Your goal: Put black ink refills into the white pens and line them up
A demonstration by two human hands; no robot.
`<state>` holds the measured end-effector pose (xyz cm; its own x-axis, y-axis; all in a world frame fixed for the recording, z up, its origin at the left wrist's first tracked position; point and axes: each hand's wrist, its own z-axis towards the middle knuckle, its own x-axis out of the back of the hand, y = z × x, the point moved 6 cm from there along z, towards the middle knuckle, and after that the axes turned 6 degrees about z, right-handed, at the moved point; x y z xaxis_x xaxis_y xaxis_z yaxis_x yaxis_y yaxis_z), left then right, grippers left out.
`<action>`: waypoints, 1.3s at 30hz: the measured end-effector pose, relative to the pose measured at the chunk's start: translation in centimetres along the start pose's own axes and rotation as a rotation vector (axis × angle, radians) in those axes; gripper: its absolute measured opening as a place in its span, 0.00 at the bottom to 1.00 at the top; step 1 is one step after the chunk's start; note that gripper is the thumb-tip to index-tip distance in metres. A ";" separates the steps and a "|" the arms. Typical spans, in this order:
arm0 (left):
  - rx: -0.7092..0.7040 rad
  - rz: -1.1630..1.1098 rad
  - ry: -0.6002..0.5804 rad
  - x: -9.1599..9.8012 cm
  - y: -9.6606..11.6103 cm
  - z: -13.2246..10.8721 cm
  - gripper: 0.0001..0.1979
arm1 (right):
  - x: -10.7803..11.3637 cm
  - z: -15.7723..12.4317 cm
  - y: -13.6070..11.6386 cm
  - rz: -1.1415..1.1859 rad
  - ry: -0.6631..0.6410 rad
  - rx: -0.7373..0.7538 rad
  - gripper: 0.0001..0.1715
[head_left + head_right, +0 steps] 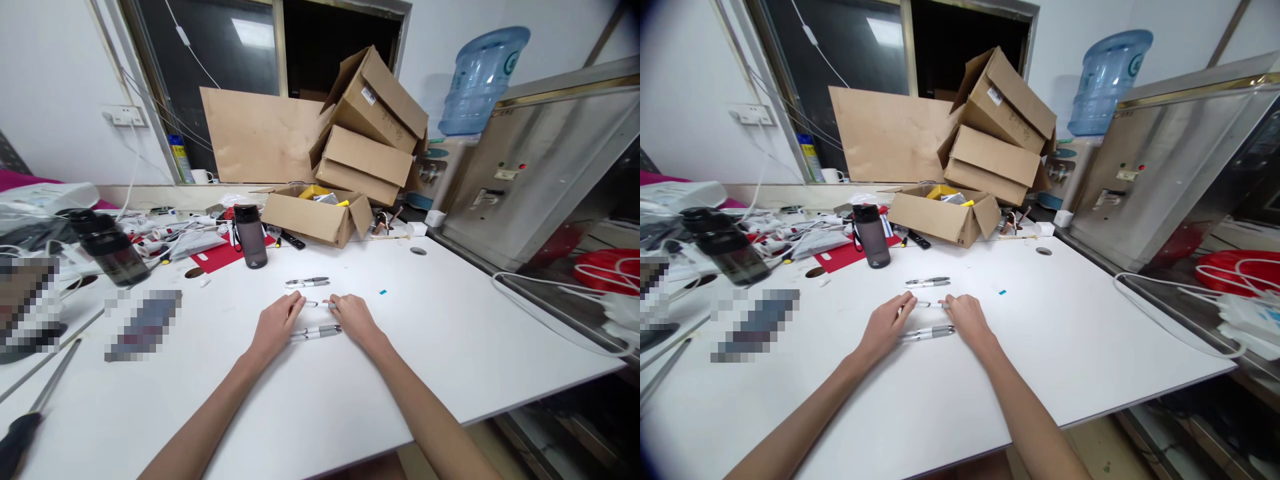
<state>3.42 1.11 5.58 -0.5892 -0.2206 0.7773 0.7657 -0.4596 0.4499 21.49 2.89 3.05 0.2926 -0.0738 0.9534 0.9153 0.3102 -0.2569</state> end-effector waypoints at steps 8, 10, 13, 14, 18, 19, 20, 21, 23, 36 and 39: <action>0.247 -0.407 -0.014 -1.5 -3.8 0.6 0.24 | 1.3 -0.3 -0.7 0.377 0.163 0.041 0.20; 0.278 -0.437 -0.024 -1.7 -4.3 0.6 0.25 | 1.5 -0.3 -0.7 0.505 0.177 0.091 0.22; 0.307 -0.465 -0.038 -1.8 -4.7 0.6 0.25 | 1.7 -0.2 -0.5 0.631 0.197 0.133 0.18; 0.311 -0.469 -0.039 -1.9 -4.8 0.6 0.25 | 1.8 -0.2 -0.5 0.671 0.206 0.143 0.15; 0.305 -0.474 -0.029 -1.8 -4.8 0.6 0.27 | 2.0 -0.4 -0.7 0.793 0.199 0.178 0.07; 0.299 -0.474 -0.030 -1.7 -4.7 0.6 0.27 | 1.9 -0.5 -0.8 0.809 0.188 0.171 0.09; 0.294 -0.473 -0.032 -1.7 -4.6 0.7 0.27 | 1.9 -0.6 -0.9 0.822 0.174 0.156 0.11; 0.288 -0.472 -0.036 -1.8 -4.6 0.7 0.27 | 1.7 -0.6 -0.9 0.836 0.157 0.138 0.12; 0.281 -0.466 -0.043 -1.8 -4.5 0.7 0.27 | 1.4 -0.7 -0.9 0.869 0.115 0.110 0.16; 0.303 -0.447 -0.016 -1.9 -5.3 0.6 0.27 | 1.9 -0.4 -1.2 0.936 0.149 0.136 0.15; 0.266 -0.418 0.035 -1.6 -5.1 0.6 0.26 | 1.9 -0.3 -1.3 0.956 0.158 0.134 0.14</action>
<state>0.62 4.31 2.37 -0.8649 -0.0947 0.4930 0.4983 -0.2803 0.8204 20.99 2.02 5.16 0.9375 0.1416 0.3180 0.2368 0.4101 -0.8808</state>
